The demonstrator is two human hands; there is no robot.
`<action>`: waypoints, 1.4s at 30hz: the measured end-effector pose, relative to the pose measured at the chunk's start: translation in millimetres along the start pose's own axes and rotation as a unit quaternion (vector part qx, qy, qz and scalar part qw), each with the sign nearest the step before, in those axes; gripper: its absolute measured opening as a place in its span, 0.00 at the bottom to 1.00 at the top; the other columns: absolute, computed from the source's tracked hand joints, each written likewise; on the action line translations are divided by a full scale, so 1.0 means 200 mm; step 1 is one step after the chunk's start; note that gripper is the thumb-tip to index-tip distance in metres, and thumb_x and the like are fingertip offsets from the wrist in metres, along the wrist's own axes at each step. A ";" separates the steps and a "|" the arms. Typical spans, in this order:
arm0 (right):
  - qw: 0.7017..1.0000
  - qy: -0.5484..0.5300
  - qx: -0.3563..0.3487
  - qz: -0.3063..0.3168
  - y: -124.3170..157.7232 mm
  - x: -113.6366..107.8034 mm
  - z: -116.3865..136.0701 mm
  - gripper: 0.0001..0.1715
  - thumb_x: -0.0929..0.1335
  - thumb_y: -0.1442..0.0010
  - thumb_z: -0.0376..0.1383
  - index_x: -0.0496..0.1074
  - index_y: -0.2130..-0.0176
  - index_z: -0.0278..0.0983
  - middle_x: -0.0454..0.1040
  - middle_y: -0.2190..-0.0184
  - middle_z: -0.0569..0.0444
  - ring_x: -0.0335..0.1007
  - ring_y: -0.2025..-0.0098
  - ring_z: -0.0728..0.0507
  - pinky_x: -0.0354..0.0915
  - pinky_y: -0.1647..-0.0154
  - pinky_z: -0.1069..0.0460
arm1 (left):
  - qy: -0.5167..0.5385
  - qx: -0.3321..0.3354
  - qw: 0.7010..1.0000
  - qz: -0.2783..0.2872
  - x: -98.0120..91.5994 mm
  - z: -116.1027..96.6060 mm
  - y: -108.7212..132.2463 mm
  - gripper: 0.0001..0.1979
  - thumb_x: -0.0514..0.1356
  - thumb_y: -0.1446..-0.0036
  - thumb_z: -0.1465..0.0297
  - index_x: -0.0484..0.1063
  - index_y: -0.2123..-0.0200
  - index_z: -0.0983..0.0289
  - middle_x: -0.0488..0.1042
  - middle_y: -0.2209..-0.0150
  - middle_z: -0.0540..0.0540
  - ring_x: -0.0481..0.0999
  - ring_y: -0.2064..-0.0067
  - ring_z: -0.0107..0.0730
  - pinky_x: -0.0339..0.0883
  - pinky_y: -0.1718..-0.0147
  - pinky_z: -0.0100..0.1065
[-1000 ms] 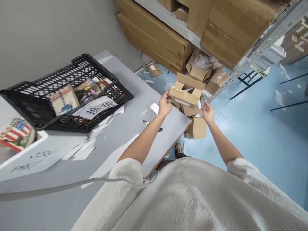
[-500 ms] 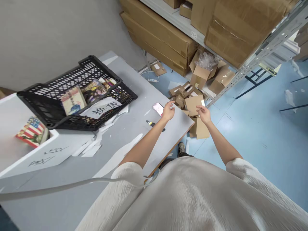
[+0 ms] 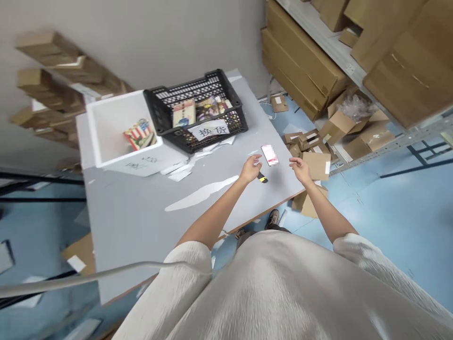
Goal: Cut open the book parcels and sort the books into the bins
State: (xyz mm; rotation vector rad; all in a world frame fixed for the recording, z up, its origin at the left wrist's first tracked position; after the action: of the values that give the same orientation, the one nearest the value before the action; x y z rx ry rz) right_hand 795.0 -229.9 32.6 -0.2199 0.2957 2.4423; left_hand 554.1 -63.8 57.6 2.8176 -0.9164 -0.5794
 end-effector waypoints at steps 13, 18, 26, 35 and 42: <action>0.976 0.046 -0.081 0.198 0.26 0.95 0.36 0.26 0.73 0.39 0.53 0.83 0.49 0.40 0.87 0.47 0.45 0.84 0.50 0.36 0.78 0.40 0.38 | 0.054 -0.027 0.987 -0.147 -0.84 0.33 0.71 0.23 0.63 0.35 0.71 0.79 0.37 0.61 0.81 0.33 0.63 0.82 0.35 0.47 0.76 0.33 0.49; 0.960 0.076 -0.097 0.251 0.52 1.36 0.42 0.26 0.73 0.37 0.53 0.83 0.49 0.40 0.87 0.47 0.45 0.84 0.50 0.37 0.79 0.42 0.38 | 0.091 -0.033 0.975 -0.202 -1.12 0.58 1.04 0.20 0.64 0.35 0.71 0.80 0.40 0.60 0.82 0.35 0.62 0.83 0.37 0.45 0.77 0.35 0.47; 0.924 0.082 -0.131 0.350 0.98 2.01 0.48 0.25 0.73 0.36 0.53 0.83 0.49 0.41 0.86 0.47 0.45 0.84 0.50 0.36 0.79 0.42 0.38 | 0.115 -0.053 0.951 -0.284 -1.51 0.94 1.60 0.20 0.65 0.36 0.72 0.81 0.41 0.62 0.84 0.39 0.62 0.84 0.41 0.43 0.78 0.36 0.48; 0.860 0.101 -0.140 0.480 1.34 2.60 0.55 0.25 0.73 0.39 0.53 0.83 0.51 0.41 0.86 0.47 0.45 0.84 0.50 0.36 0.79 0.42 0.38 | 0.136 -0.096 0.896 -0.412 -1.75 1.22 2.11 0.21 0.65 0.37 0.73 0.81 0.41 0.62 0.85 0.42 0.61 0.86 0.43 0.41 0.80 0.38 0.45; 0.784 0.101 -0.160 0.591 1.63 3.02 0.58 0.25 0.74 0.40 0.53 0.84 0.51 0.41 0.87 0.52 0.46 0.83 0.51 0.36 0.78 0.41 0.37 | 0.141 -0.135 0.834 -0.516 -1.86 1.35 2.51 0.19 0.65 0.37 0.73 0.81 0.43 0.63 0.86 0.43 0.61 0.87 0.46 0.40 0.79 0.37 0.46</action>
State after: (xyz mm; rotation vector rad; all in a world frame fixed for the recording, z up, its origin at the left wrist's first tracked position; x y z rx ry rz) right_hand 113.3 -85.8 54.5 -0.5858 0.0895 3.7439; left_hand -99.8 -251.7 44.6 2.7802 0.7671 -0.2959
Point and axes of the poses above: each hand's wrist, its own y-axis away from the middle knuckle, its own x-axis out of the palm, z = x × y, the point moved 7 cm from there along -y, towards the middle knuckle
